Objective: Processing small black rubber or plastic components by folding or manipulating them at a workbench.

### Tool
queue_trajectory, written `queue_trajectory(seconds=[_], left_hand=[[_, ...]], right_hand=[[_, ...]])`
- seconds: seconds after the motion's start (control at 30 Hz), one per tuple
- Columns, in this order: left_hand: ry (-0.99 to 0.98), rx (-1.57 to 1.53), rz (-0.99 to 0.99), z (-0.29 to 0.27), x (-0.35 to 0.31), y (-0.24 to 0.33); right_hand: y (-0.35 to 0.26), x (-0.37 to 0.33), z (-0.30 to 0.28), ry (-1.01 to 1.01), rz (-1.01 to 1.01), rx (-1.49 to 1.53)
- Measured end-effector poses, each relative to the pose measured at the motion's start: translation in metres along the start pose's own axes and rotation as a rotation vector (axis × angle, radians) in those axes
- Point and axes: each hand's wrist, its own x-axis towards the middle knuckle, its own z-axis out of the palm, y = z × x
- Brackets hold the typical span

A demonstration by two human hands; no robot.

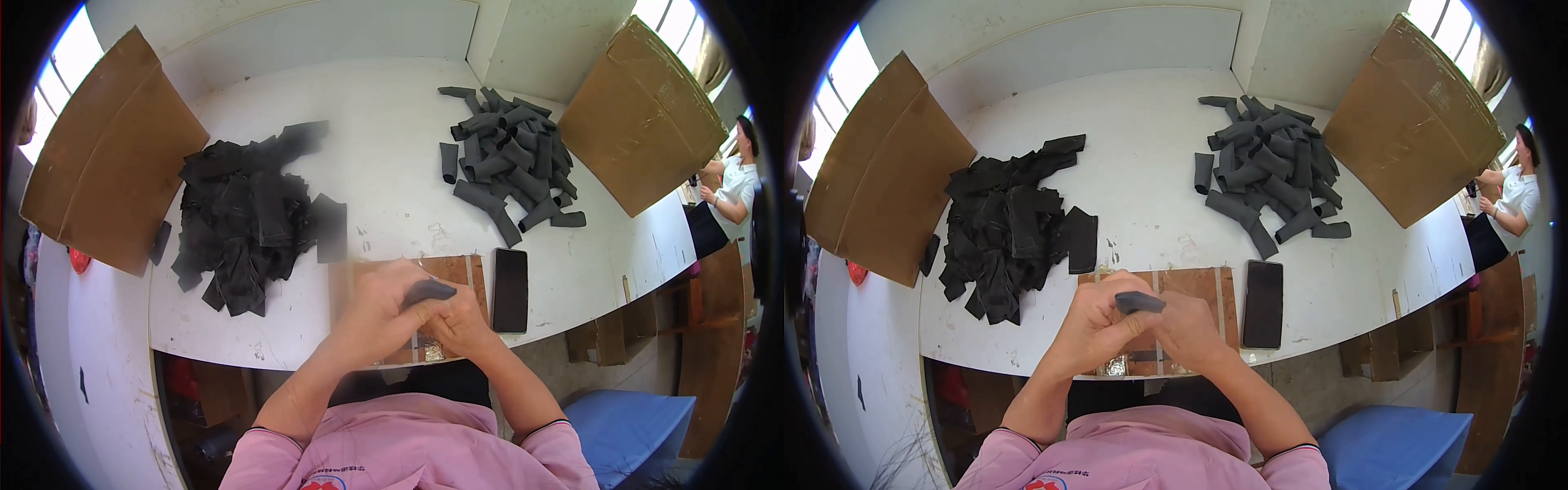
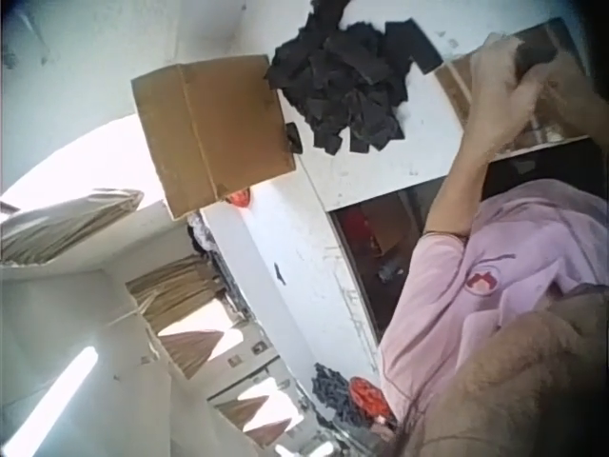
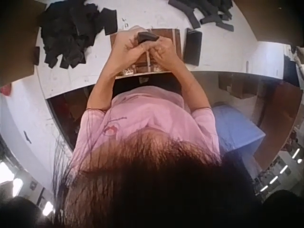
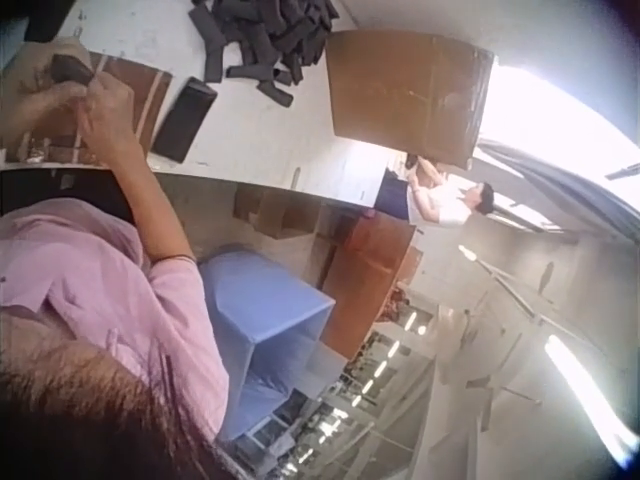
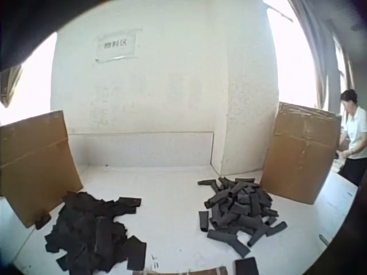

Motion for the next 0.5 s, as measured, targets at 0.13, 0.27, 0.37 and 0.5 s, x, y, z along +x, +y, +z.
queue_trajectory(seconds=[0.13,0.27,0.37,0.5], left_hand=[[-0.188,0.117,0.000,-0.002,0.001,-0.008],[0.061,-0.117,-0.025,0.008,-0.006,0.002],[0.215,-0.405,-0.033,0.008,-0.015,0.002],[0.331,-0.921,0.071,0.003,-0.017,-0.003]], right_hand=[[-0.004,-0.011,0.013,0.014,-0.021,-0.056],[-0.007,-0.002,0.004,-0.007,0.052,-0.052],[-0.019,0.007,-0.009,-0.058,0.096,-0.107],[-0.036,0.020,-0.031,-0.150,0.063,-0.238]])
